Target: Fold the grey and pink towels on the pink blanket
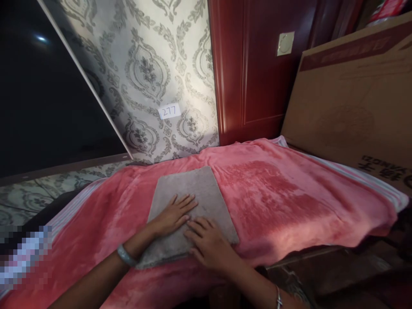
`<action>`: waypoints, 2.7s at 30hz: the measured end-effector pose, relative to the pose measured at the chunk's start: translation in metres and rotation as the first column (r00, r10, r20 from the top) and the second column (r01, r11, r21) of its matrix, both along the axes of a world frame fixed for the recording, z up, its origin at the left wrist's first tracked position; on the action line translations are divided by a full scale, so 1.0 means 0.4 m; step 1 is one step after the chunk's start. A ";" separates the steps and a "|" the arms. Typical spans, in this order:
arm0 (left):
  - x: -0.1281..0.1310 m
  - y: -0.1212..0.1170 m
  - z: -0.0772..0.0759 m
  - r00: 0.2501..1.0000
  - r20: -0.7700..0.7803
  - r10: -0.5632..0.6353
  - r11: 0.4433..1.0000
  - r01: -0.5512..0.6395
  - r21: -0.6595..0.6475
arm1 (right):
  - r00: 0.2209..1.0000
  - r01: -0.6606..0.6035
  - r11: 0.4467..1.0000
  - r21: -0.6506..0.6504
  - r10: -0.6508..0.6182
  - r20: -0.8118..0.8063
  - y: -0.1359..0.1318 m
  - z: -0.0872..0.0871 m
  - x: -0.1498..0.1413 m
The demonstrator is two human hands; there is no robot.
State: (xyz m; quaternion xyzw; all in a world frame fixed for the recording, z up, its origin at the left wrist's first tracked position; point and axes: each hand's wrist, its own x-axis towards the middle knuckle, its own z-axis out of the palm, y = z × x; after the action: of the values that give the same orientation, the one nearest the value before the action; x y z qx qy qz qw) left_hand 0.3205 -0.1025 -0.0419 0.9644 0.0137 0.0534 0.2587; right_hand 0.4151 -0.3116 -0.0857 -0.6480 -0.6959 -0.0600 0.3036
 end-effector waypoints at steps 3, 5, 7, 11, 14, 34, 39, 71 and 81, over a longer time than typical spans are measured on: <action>0.011 0.025 -0.012 0.999 -0.042 0.006 0.997 -0.003 0.071 | 0.997 0.013 0.999 -0.032 -0.011 0.078 0.007 -0.039 -0.003; 0.008 0.026 -0.018 1.000 -0.027 0.003 0.996 0.000 0.087 | 0.996 0.010 0.999 -0.037 -0.007 0.086 0.007 -0.056 -0.003; 0.004 0.024 -0.018 1.000 -0.026 -0.001 0.995 0.004 0.095 | 0.997 0.003 0.999 -0.032 -0.001 0.074 0.005 -0.061 -0.002; 0.023 0.054 -0.008 0.997 -0.062 0.045 0.985 -0.034 0.167 | 0.999 0.000 1.000 -0.017 0.000 0.047 0.001 -0.059 -0.001; 0.054 0.109 -0.015 0.986 -0.004 0.169 0.968 -0.166 0.188 | 0.999 0.004 1.000 -0.010 -0.004 0.054 0.001 -0.059 0.000; 0.137 0.211 -0.028 0.891 -0.002 0.453 0.861 -0.437 0.260 | 0.997 -0.004 0.999 -0.051 0.008 0.083 -0.005 -0.039 0.002; 0.138 0.189 -0.010 0.885 -0.104 0.453 0.838 -0.384 0.387 | 0.997 0.005 1.000 -0.005 -0.005 0.072 -0.007 -0.050 0.002; -0.286 -0.048 -0.094 0.585 0.042 0.810 0.349 -0.424 -0.835 | 0.990 0.019 0.998 0.056 -0.026 0.141 -0.026 -0.069 0.004; -0.314 -0.234 -0.086 0.697 -0.240 0.675 -0.277 -0.062 -0.959 | 0.970 -0.032 0.995 0.093 0.008 0.241 -0.018 -0.075 0.020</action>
State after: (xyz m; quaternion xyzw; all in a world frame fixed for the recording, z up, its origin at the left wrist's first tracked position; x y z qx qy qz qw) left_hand 0.1949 -0.1961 -0.0765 0.3387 0.3077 0.3077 0.8342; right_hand 0.4230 -0.3188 -0.1157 -0.6135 -0.7304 -0.1684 0.2484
